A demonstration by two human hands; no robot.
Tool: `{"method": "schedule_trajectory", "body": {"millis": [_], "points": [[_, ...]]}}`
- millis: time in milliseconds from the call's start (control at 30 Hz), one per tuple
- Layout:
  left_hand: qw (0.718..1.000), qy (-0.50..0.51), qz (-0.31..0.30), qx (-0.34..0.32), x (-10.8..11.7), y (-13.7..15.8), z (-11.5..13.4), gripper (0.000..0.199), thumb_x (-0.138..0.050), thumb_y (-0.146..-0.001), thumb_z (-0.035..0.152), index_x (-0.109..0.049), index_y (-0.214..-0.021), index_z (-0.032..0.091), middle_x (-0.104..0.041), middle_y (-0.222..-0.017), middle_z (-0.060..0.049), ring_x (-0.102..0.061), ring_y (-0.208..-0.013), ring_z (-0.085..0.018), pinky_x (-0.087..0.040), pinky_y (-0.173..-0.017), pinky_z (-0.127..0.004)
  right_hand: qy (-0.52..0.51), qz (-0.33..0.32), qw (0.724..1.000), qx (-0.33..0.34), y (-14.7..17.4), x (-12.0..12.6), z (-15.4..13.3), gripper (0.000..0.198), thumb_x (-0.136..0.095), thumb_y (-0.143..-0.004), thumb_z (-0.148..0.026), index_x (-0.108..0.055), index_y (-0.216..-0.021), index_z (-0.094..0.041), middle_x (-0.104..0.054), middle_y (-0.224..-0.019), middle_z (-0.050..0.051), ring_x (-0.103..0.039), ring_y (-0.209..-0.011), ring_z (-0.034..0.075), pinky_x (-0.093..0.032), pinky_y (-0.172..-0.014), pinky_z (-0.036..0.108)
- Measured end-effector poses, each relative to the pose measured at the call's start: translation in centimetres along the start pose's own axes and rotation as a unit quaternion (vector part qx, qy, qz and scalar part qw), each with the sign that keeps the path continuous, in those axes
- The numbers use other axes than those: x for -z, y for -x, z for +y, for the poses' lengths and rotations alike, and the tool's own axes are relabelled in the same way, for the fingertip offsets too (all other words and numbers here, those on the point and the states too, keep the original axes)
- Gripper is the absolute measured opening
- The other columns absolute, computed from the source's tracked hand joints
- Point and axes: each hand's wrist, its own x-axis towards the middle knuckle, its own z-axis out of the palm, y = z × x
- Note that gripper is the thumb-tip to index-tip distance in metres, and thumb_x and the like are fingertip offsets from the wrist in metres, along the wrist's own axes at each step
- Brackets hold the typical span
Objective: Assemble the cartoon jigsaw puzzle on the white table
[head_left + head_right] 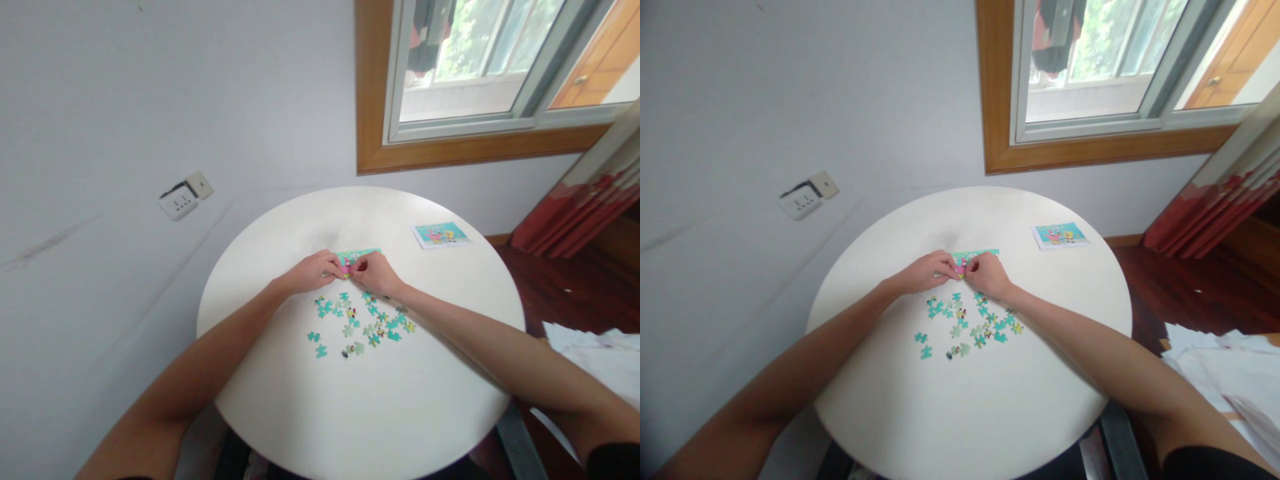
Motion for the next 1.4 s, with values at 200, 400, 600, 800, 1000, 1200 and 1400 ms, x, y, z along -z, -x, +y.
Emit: {"method": "schedule_trajectory", "body": {"millis": [200,400,600,800,1000,1200,1400], "points": [[1.000,0.001,-0.003,-0.005,0.1,0.0,-0.1,0.023,-0.060,-0.086,0.012,-0.076,-0.097,0.024,-0.068,-0.100,-0.006,-0.060,-0.098,-0.017,-0.046,-0.089,-0.030,0.053,-0.007,0.999,-0.003,0.0,-0.5,0.0,0.014,-0.064,-0.074,-0.022,-0.072,-0.065,-0.015,-0.069,-0.063,0.004,-0.057,-0.059,0.013,-0.039,-0.056,0.021],[1.000,-0.011,0.003,0.005,0.2,-0.2,0.6,0.029,-0.056,-0.088,0.009,-0.075,-0.102,0.025,-0.067,-0.099,-0.005,-0.059,-0.097,-0.018,-0.046,-0.090,-0.031,0.062,0.013,0.998,0.012,-0.4,0.3,0.3,0.017,-0.062,-0.077,-0.023,-0.072,-0.067,-0.015,-0.069,-0.064,0.004,-0.056,-0.058,0.012,-0.038,-0.057,0.022],[1.000,-0.030,-0.002,-0.001,0.3,-0.4,1.1,0.044,-0.049,-0.086,0.001,-0.074,-0.109,0.029,-0.063,-0.102,-0.005,-0.055,-0.102,-0.019,-0.044,-0.094,-0.034,0.046,0.049,0.998,-0.010,-1.1,2.5,1.2,0.022,-0.059,-0.079,-0.026,-0.070,-0.064,-0.014,-0.067,-0.059,0.004,-0.052,-0.053,0.012,-0.035,-0.054,0.024],[1.000,-0.018,-0.005,-0.010,0.1,-0.6,1.4,0.044,-0.048,-0.087,0.001,-0.074,-0.109,0.029,-0.063,-0.106,-0.006,-0.054,-0.104,-0.019,-0.044,-0.097,-0.036,0.027,0.071,0.997,-0.021,-1.6,3.8,1.7,0.022,-0.057,-0.078,-0.025,-0.069,-0.064,-0.014,-0.066,-0.057,0.003,-0.052,-0.051,0.011,-0.035,-0.053,0.024],[1.000,-0.027,-0.007,-0.009,-0.2,-0.7,1.7,0.043,-0.046,-0.089,0.002,-0.073,-0.110,0.028,-0.062,-0.106,-0.006,-0.053,-0.107,-0.020,-0.043,-0.099,-0.036,0.014,0.094,0.995,-0.034,-1.9,4.8,2.1,0.023,-0.055,-0.078,-0.026,-0.068,-0.064,-0.013,-0.067,-0.059,0.005,-0.053,-0.051,0.012,-0.035,-0.052,0.024],[0.999,-0.044,0.020,-0.017,-0.5,-0.8,1.3,0.043,-0.045,-0.089,0.002,-0.072,-0.113,0.026,-0.061,-0.107,-0.007,-0.053,-0.106,-0.019,-0.043,-0.097,-0.035,0.016,0.096,0.995,-0.036,-2.1,5.0,2.2,0.023,-0.055,-0.078,-0.026,-0.068,-0.063,-0.014,-0.067,-0.057,0.004,-0.054,-0.051,0.011,-0.035,-0.052,0.023],[0.995,-0.049,0.084,0.007,-0.4,-0.7,1.0,0.034,-0.049,-0.089,0.005,-0.074,-0.102,0.023,-0.061,-0.099,-0.006,-0.054,-0.097,-0.018,-0.045,-0.090,-0.033,0.030,0.089,0.995,-0.039,-2.3,4.9,2.6,0.024,-0.055,-0.079,-0.027,-0.068,-0.063,-0.014,-0.067,-0.059,0.004,-0.055,-0.051,0.011,-0.035,-0.052,0.023]]}}
